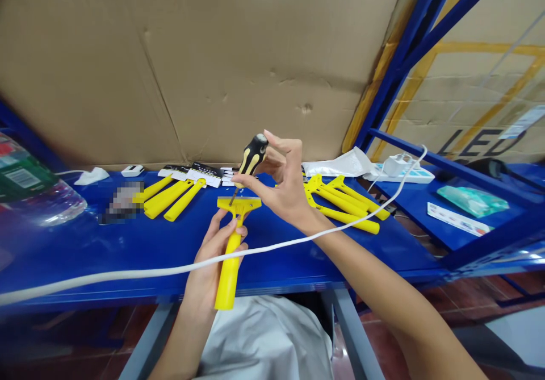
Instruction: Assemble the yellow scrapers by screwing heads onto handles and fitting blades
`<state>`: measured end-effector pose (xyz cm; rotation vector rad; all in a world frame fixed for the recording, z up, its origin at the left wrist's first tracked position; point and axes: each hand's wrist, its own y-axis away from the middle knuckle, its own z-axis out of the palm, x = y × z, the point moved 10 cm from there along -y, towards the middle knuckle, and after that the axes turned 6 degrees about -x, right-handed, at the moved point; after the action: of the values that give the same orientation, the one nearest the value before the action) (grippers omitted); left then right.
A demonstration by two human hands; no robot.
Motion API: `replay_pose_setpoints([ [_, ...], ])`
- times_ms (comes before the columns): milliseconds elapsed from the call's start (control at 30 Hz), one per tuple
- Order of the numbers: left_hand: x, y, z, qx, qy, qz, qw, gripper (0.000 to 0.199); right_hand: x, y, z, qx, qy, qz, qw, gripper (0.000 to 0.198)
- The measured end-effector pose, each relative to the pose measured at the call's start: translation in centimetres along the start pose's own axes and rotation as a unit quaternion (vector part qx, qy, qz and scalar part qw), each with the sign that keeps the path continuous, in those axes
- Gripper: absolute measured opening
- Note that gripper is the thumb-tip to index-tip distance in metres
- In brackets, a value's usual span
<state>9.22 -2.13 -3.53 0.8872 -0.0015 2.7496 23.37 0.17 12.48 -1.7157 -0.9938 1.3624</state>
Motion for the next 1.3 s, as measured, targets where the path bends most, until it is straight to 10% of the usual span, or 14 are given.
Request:
replay_pose_setpoints([
  [467, 0.6, 0.6, 0.3, 0.003, -0.016, 0.021, 1.0, 0.061, -0.6, -0.9, -2.3, 0.061, 0.002, 0.001, 0.998, 0.097],
  [667, 1.0, 1.3, 0.5, -0.008, -0.002, 0.039, 0.999, 0.059, 2.6, -2.4, -5.4, -0.013, 0.17, 0.034, 0.985, 0.039],
  [867, 1.1, 1.5, 0.6, -0.024, -0.046, 0.059, 0.997, 0.062, 9.4, 1.0, -1.1, -0.331, 0.306, 0.117, 0.885, 0.039],
  [1300, 6.5, 0.1, 2.7, 0.027, -0.08, 0.158, 0.984, 0.048, 11.5, 6.0, 3.8, -0.568, 0.441, 0.188, 0.669, 0.04],
])
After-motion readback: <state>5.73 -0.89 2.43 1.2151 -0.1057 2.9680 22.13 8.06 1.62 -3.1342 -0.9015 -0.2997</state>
